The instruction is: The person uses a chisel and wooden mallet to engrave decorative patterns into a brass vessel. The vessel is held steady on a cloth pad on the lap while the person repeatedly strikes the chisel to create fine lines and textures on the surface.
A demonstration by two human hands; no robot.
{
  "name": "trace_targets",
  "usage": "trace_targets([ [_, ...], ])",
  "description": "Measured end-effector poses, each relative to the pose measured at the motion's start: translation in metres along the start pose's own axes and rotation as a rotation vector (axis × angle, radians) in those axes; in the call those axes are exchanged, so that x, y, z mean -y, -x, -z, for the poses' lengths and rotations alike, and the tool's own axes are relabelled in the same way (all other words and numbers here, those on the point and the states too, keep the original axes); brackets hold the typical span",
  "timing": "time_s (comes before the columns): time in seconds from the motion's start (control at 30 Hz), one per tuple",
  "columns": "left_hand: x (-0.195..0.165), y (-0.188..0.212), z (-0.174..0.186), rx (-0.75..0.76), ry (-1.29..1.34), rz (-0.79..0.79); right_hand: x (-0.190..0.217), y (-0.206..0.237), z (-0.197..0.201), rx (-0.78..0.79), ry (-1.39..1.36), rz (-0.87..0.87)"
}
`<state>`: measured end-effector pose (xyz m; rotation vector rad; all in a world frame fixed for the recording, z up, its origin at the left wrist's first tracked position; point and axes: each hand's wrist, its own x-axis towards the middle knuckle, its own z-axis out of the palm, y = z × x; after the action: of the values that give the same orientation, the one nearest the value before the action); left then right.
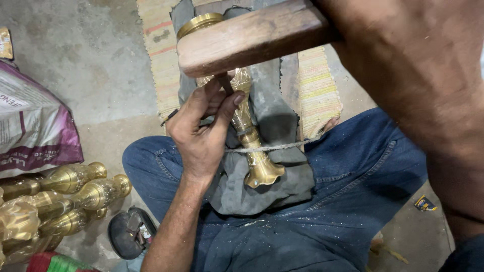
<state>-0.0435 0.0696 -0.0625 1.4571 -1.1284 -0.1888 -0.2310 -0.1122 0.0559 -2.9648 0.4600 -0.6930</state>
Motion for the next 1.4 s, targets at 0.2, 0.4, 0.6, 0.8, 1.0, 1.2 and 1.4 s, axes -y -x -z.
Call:
trace_targets([
  [0.2, -0.001, -0.002, 0.0, 0.026, -0.007, -0.003, -0.013, -0.003, -0.011, 0.04, -0.188, -0.045],
  [0.4, 0.0, 0.0, -0.001, 0.028, 0.051, -0.001, -0.009, 0.004, -0.013, 0.003, 0.012, -0.034],
  [0.6, 0.0, -0.001, 0.0, 0.021, 0.001, 0.011, -0.007, 0.004, -0.011, -0.017, 0.351, 0.089],
  [0.8, -0.003, -0.003, 0.0, 0.017, -0.011, 0.015, 0.001, -0.001, -0.007, -0.072, 0.343, 0.148],
  [1.0, -0.004, -0.003, 0.001, 0.019, -0.067, 0.034, 0.0, -0.004, -0.009, 0.006, -0.018, 0.042],
  [1.2, -0.001, -0.003, -0.001, -0.002, -0.019, 0.018, -0.015, 0.01, -0.02, 0.04, -0.136, -0.053],
  [1.4, -0.001, -0.003, 0.001, 0.037, 0.023, 0.021, -0.019, 0.012, -0.026, 0.009, -0.099, 0.001],
])
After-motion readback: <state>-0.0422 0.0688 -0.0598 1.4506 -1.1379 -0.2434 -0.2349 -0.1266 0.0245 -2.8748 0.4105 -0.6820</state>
